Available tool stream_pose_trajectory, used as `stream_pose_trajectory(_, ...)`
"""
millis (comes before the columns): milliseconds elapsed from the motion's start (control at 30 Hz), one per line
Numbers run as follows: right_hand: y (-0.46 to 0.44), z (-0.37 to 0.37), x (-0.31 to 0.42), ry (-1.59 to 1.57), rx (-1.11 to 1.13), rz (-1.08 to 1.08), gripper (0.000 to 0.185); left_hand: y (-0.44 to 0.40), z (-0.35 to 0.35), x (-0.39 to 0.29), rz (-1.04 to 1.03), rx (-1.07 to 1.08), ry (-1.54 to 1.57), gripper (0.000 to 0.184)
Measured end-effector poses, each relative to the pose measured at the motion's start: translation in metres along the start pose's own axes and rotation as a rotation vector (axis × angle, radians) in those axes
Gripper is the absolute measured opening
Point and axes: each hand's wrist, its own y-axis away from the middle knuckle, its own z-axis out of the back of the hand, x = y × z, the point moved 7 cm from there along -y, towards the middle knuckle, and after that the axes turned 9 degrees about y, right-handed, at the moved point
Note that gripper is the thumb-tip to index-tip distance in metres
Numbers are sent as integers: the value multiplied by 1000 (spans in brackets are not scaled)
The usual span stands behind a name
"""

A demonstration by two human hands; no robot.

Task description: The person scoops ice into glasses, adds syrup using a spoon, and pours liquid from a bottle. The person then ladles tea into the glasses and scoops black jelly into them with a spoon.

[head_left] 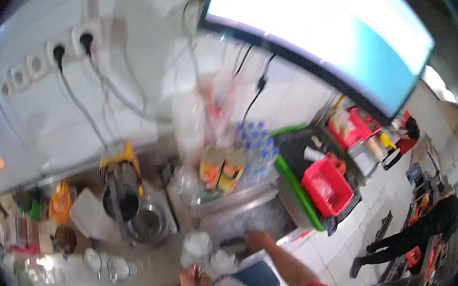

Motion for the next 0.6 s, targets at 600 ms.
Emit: stream_pose_trajectory(600,181,60,123,-316,-942,-92,50,26,75,-126,-111,118,966,22)
